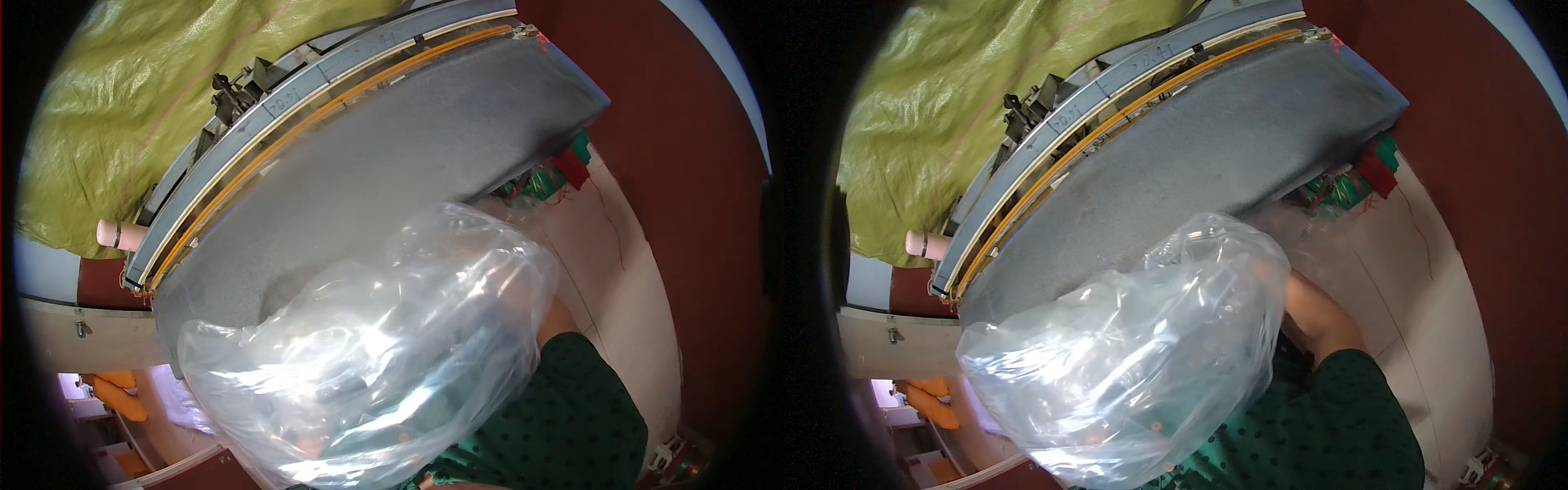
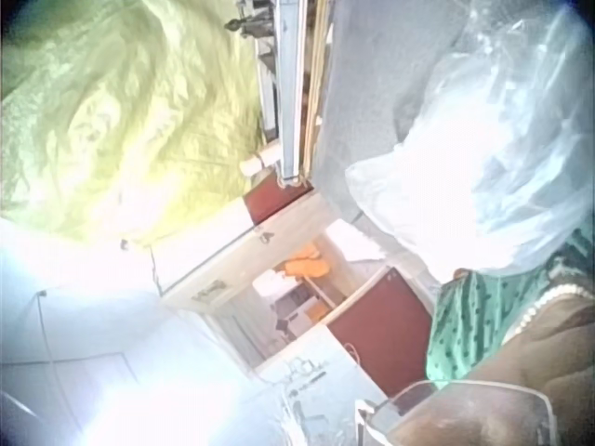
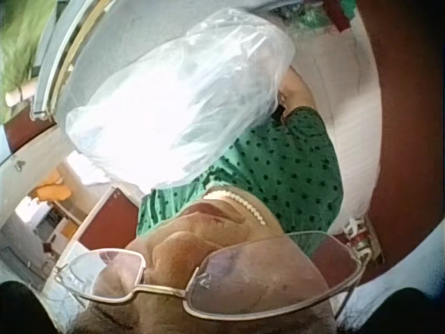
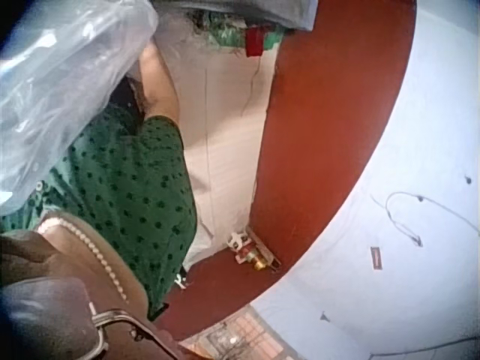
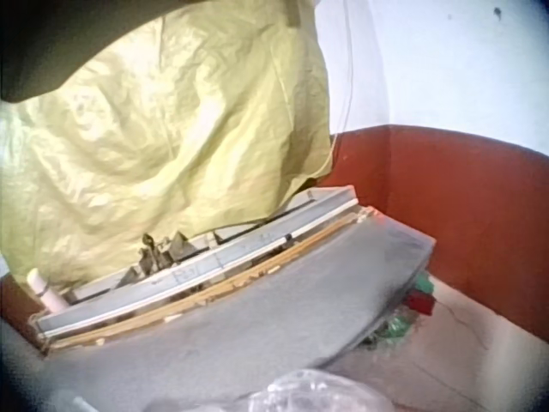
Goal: Manually aligning and pulling a large layer of transparent plastic sheeting across an industrial heat sealing machine.
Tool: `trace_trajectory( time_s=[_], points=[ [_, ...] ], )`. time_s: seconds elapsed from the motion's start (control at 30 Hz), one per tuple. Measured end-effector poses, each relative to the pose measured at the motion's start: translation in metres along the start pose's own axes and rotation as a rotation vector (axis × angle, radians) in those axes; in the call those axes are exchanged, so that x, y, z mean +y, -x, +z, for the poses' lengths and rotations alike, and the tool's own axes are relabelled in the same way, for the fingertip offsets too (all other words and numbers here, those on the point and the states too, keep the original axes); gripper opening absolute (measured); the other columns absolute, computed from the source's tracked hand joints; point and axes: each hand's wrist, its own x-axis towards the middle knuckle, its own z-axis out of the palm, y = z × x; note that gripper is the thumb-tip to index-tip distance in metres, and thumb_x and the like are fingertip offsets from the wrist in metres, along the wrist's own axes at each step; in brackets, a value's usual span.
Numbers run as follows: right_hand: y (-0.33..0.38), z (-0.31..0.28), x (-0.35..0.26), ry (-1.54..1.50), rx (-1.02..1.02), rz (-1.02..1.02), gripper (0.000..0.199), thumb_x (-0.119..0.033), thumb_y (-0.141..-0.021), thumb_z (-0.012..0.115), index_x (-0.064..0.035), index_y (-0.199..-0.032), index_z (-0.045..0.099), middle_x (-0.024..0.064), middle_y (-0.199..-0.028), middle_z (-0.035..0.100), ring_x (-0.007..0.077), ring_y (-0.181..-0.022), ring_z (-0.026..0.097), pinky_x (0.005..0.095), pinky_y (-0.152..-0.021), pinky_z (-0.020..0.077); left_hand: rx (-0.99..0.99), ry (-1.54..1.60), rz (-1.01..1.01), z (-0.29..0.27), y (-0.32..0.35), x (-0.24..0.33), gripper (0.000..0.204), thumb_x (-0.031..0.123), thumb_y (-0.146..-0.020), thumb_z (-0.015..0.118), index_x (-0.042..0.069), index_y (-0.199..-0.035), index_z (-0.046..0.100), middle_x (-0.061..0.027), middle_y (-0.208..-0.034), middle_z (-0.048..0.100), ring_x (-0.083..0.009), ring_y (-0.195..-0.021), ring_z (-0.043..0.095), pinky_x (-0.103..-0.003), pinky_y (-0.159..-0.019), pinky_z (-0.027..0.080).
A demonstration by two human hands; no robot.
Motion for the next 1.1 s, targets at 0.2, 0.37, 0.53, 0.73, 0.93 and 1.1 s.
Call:
trace_trajectory(
  time_s=[0.2,0.37,0.53,0.73,0.93,1.1],
  points=[
    [0.016,-0.022,0.034,0.097,0.008,0.047,0.035,-0.018,-0.078,0.051,0.0002,-0.109,0.049,0.0139,-0.11,0.051,0.0271,-0.096,0.053,0.0343,-0.082,0.042,0.038,0.177,-0.047,-0.02,0.003,-0.003,0.035,0.021,-0.082,0.054,0.003,-0.112,0.052,-0.0122,-0.112,0.054,-0.0239,-0.104,0.049,-0.036,-0.091,0.038],
    [0.027,-0.044,0.057,0.192,0.005,0.083,0.034,-0.016,-0.077,0.052,0.0006,-0.106,0.05,0.014,-0.107,0.052,0.0271,-0.094,0.054,0.0341,-0.081,0.0423,0.08,0.334,-0.095,-0.037,0.015,-0.007,0.035,0.02,-0.082,0.054,0.003,-0.112,0.052,-0.0122,-0.112,0.054,-0.0232,-0.103,0.05,-0.035,-0.09,0.039],
    [0.035,-0.071,0.064,0.303,0.013,0.092,0.032,-0.015,-0.076,0.052,0.001,-0.104,0.052,0.0142,-0.105,0.054,0.0271,-0.092,0.055,0.034,-0.08,0.0426,0.129,0.519,-0.128,-0.054,0.034,-0.015,0.035,0.019,-0.082,0.054,0.002,-0.113,0.051,-0.0122,-0.111,0.055,-0.0226,-0.103,0.051,-0.035,-0.088,0.04],
    [0.038,-0.139,0.029,0.511,0.053,0.067,0.03,-0.013,-0.075,0.053,0.0015,-0.102,0.053,0.0143,-0.102,0.055,0.0271,-0.09,0.056,0.0338,-0.079,0.043,0.191,0.827,-0.176,-0.048,0.069,-0.036,0.035,0.018,-0.083,0.053,0.001,-0.113,0.051,-0.0122,-0.111,0.055,-0.0218,-0.102,0.051,-0.034,-0.087,0.041],
    [0.041,-0.203,-0.027,0.74,0.099,0.049,0.029,-0.011,-0.074,0.053,0.002,-0.099,0.055,0.0144,-0.099,0.057,0.0271,-0.088,0.057,0.0336,-0.078,0.0434,0.119,0.691,-0.239,-0.041,0.065,-0.063,0.033,0.014,-0.086,0.054,0.002,-0.116,0.047,-0.0063,-0.103,0.059,-0.0138,-0.093,0.054,-0.023,-0.08,0.041],
    [0.047,-0.229,-0.057,0.882,0.136,0.046,0.027,-0.01,-0.073,0.054,0.0024,-0.097,0.056,0.0146,-0.096,0.059,0.0272,-0.087,0.058,0.0334,-0.078,0.0437,0.306,0.915,-0.434,-0.04,0.079,-0.084,0.025,0.01,-0.086,0.052,0.002,-0.109,0.051,-0.008,-0.098,0.06,-0.015,-0.085,0.057,-0.027,-0.08,0.044]
  ],
)
